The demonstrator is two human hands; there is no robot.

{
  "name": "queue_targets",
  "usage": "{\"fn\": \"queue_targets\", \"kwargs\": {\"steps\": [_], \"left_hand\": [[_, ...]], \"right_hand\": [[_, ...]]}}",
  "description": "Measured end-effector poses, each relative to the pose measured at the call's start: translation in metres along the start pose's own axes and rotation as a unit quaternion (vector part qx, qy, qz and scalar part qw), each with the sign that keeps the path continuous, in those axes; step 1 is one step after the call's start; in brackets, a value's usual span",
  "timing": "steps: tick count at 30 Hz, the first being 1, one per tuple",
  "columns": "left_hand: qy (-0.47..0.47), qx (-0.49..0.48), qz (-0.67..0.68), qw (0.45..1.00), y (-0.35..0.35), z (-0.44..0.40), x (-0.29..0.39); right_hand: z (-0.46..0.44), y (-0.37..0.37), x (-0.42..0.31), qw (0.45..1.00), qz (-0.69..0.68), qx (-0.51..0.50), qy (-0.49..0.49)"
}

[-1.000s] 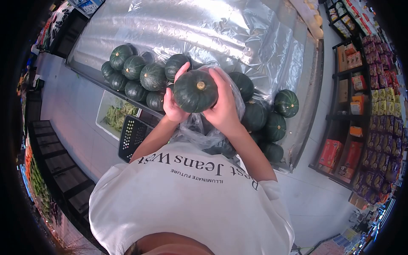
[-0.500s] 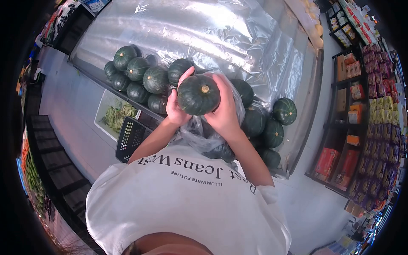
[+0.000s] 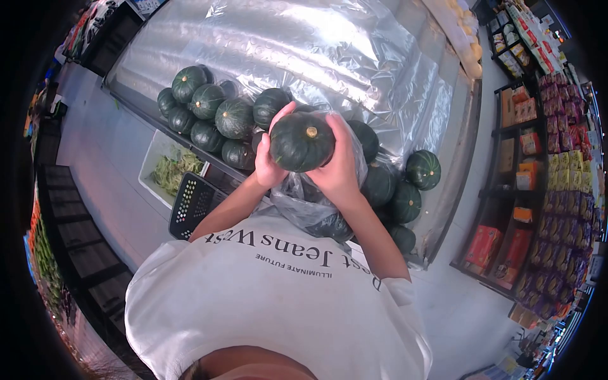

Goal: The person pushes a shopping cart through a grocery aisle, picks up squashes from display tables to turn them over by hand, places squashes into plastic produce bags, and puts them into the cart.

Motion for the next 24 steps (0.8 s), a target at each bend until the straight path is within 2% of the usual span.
{"fn": "queue_targets", "kwargs": {"steps": [5,8,11,17,24], "left_hand": [[0.027,0.016,0.029,0.999,0.000,0.000,-0.002],[0.030,0.015,0.028,0.999,0.000,0.003,-0.003],[0.019,0.001,0.020,1.000,-0.001,0.002,-0.004],[0.018,-0.042,-0.006,0.999,-0.003,-0.004,-0.003],[0.046,-0.024,-0.062,0.997,-0.004,-0.003,-0.004]], "right_hand": [[0.006,-0.001,0.018,0.997,-0.063,0.016,-0.038],[0.000,0.002,0.002,1.000,-0.001,-0.002,-0.026],[0.000,0.003,-0.002,0.998,-0.044,0.001,-0.052],[0.003,0.008,0.005,0.979,-0.156,0.112,-0.072],[0.001,0.013,0.002,0.966,-0.203,0.103,-0.125]]}}
Point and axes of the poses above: each hand's wrist, its own z-axis away from the middle knuckle, its own y-axis out of the back of the hand, x = y × z, the point moved 4 cm from there along -z, towards the middle knuckle, and after that the axes turned 1 degree about y, right-handed, at the moved point
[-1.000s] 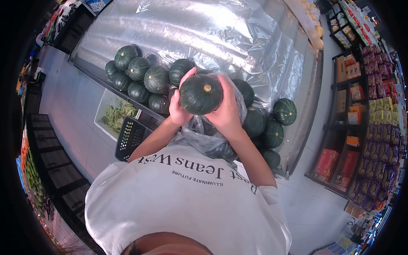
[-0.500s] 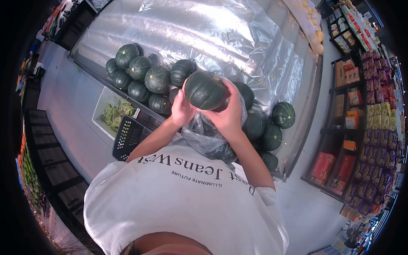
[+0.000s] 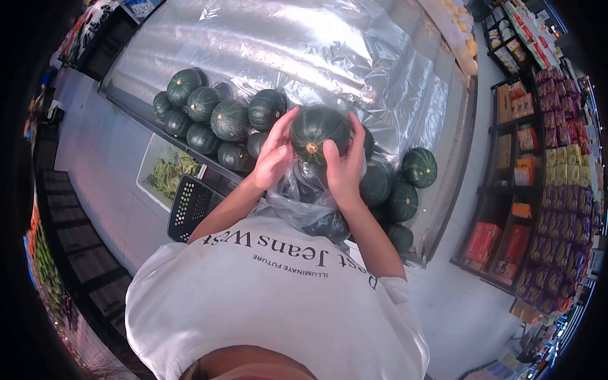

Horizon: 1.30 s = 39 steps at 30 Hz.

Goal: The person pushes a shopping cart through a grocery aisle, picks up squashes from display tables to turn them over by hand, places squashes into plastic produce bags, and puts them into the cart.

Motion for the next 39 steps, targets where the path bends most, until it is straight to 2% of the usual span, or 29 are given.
{"fn": "queue_targets", "kwargs": {"steps": [7,11,14,17,21,23,25,26,29,30,31,33,36,39], "left_hand": [[-0.010,-0.001,-0.013,1.000,-0.004,-0.001,0.000],[-0.013,0.007,-0.026,1.000,-0.005,-0.001,0.001],[-0.016,0.032,-0.065,0.997,0.001,-0.001,0.002],[0.009,0.048,-0.037,0.998,-0.001,-0.001,0.018],[-0.022,0.048,-0.128,0.990,0.007,-0.005,0.058],[0.010,0.079,-0.162,0.984,0.018,-0.005,0.077],[-0.022,0.084,-0.182,0.979,0.031,-0.008,0.090],[0.031,0.105,-0.180,0.978,0.041,-0.008,0.098],[0.000,0.149,-0.247,0.957,0.081,-0.019,0.110],[0.019,0.175,-0.274,0.945,0.083,-0.021,0.117],[0.025,0.184,-0.254,0.949,0.090,-0.024,0.118],[0.037,0.205,-0.213,0.955,0.106,-0.028,0.117],[-0.009,0.240,-0.295,0.925,0.120,-0.035,0.118],[-0.049,0.250,-0.362,0.897,0.138,-0.038,0.113]], "right_hand": [[-0.003,0.001,0.001,0.998,0.052,0.012,0.018],[0.000,-0.004,-0.008,0.998,0.036,-0.001,-0.052],[-0.003,-0.010,-0.009,0.994,0.086,-0.050,-0.050],[-0.011,-0.020,-0.025,0.987,0.120,-0.089,-0.056],[-0.028,-0.042,-0.038,0.981,0.106,-0.160,0.014],[-0.041,-0.056,-0.036,0.976,0.123,-0.181,0.015],[-0.057,-0.071,-0.031,0.968,0.140,-0.207,0.020],[-0.064,-0.081,-0.031,0.965,0.141,-0.220,0.013],[-0.089,-0.110,-0.010,0.955,0.130,-0.259,0.060],[-0.097,-0.117,0.011,0.953,0.108,-0.276,0.063],[-0.100,-0.125,0.015,0.950,0.098,-0.293,0.041],[-0.109,-0.140,0.024,0.938,0.183,-0.285,0.072],[-0.114,-0.156,0.021,0.930,0.207,-0.295,0.070],[-0.118,-0.165,0.047,0.922,0.228,-0.292,0.115]]}}
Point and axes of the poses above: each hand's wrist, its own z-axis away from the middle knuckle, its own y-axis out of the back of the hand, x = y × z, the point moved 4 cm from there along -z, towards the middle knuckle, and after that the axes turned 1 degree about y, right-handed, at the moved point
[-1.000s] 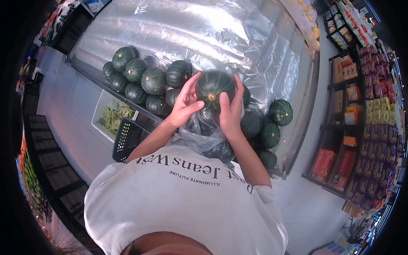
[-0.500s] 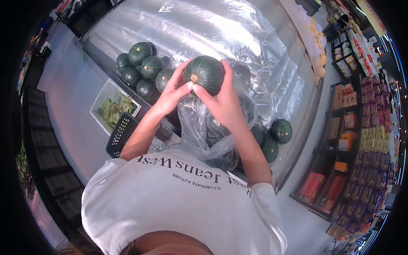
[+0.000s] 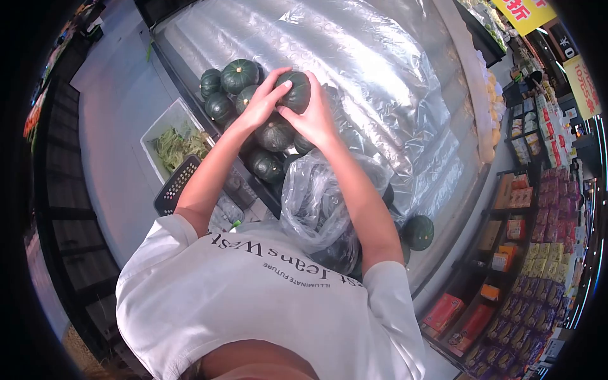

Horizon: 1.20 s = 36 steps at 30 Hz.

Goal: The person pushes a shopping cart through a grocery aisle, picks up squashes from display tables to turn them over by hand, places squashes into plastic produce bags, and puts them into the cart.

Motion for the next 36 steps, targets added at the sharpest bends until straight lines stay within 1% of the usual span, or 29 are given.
{"fn": "queue_targets", "kwargs": {"steps": [2,4,6,7,10,11,14,17,20,21,27,30,33,36], "left_hand": [[-0.052,0.015,-0.063,0.997,0.000,-0.001,-0.010],[-0.074,0.021,-0.040,0.996,-0.002,0.001,-0.014],[-0.095,0.025,-0.054,0.994,-0.003,0.003,-0.015],[-0.103,0.023,-0.071,0.992,-0.003,0.004,-0.012],[-0.127,-0.001,-0.104,0.986,-0.003,0.007,-0.011],[-0.109,-0.011,-0.113,0.987,-0.004,0.007,-0.011],[-0.124,-0.028,-0.185,0.975,-0.007,0.007,-0.009],[-0.056,-0.030,-0.181,0.981,-0.007,0.005,-0.006],[-0.078,-0.021,-0.212,0.974,-0.007,0.001,-0.010],[-0.049,-0.027,-0.214,0.975,-0.009,0.003,-0.006],[-0.051,0.007,-0.236,0.970,-0.015,0.011,-0.002],[-0.066,0.041,-0.300,0.951,-0.017,0.014,-0.003],[-0.034,0.057,-0.322,0.945,-0.021,0.020,0.003],[-0.163,0.127,-0.389,0.898,-0.019,0.029,0.001]], "right_hand": [[0.001,-0.003,0.007,1.000,0.010,0.011,0.003],[0.005,-0.002,0.007,0.999,0.017,0.022,0.021],[0.007,-0.001,0.008,0.999,0.024,0.024,0.018],[0.007,-0.002,0.010,0.997,0.047,0.041,0.048],[0.006,-0.002,0.008,0.995,0.088,0.037,0.042],[0.006,-0.002,0.009,0.994,0.097,0.037,0.031],[0.005,-0.001,0.013,0.994,0.102,0.020,0.022],[0.003,0.000,0.013,0.993,0.114,0.005,0.010],[0.003,0.001,0.014,0.990,0.137,0.007,0.017],[0.003,0.000,0.014,0.990,0.139,0.008,0.009],[0.004,0.001,0.012,0.990,0.138,-0.001,-0.017],[0.004,0.000,0.015,0.991,0.135,0.005,-0.009],[0.005,-0.001,0.018,0.993,0.116,0.004,-0.004],[0.007,0.004,0.012,0.995,0.096,0.009,0.031]]}}
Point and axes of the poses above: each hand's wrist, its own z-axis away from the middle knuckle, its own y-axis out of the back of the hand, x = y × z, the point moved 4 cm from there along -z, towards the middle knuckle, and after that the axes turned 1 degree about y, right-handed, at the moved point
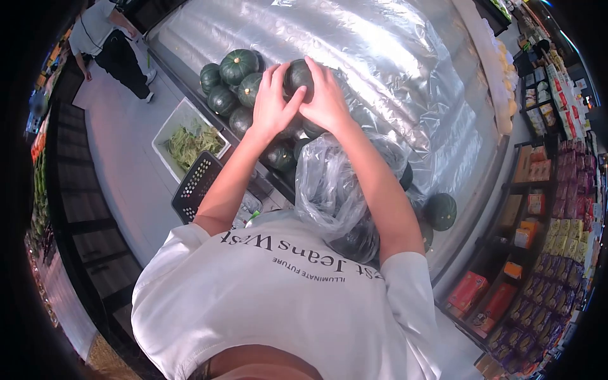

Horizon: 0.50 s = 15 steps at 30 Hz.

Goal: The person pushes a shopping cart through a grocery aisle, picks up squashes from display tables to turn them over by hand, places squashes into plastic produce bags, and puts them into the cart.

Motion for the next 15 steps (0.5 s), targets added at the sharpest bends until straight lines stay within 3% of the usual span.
{"fn": "queue_targets", "kwargs": {"steps": [11,15], "left_hand": [[0.003,-0.033,0.082,0.996,0.029,0.050,0.031],[-0.073,-0.029,0.153,0.985,0.037,0.054,0.055]], "right_hand": [[0.078,0.123,-0.083,0.998,-0.041,0.028,0.034],[0.124,0.129,-0.082,0.994,-0.028,-0.094,-0.043]]}}
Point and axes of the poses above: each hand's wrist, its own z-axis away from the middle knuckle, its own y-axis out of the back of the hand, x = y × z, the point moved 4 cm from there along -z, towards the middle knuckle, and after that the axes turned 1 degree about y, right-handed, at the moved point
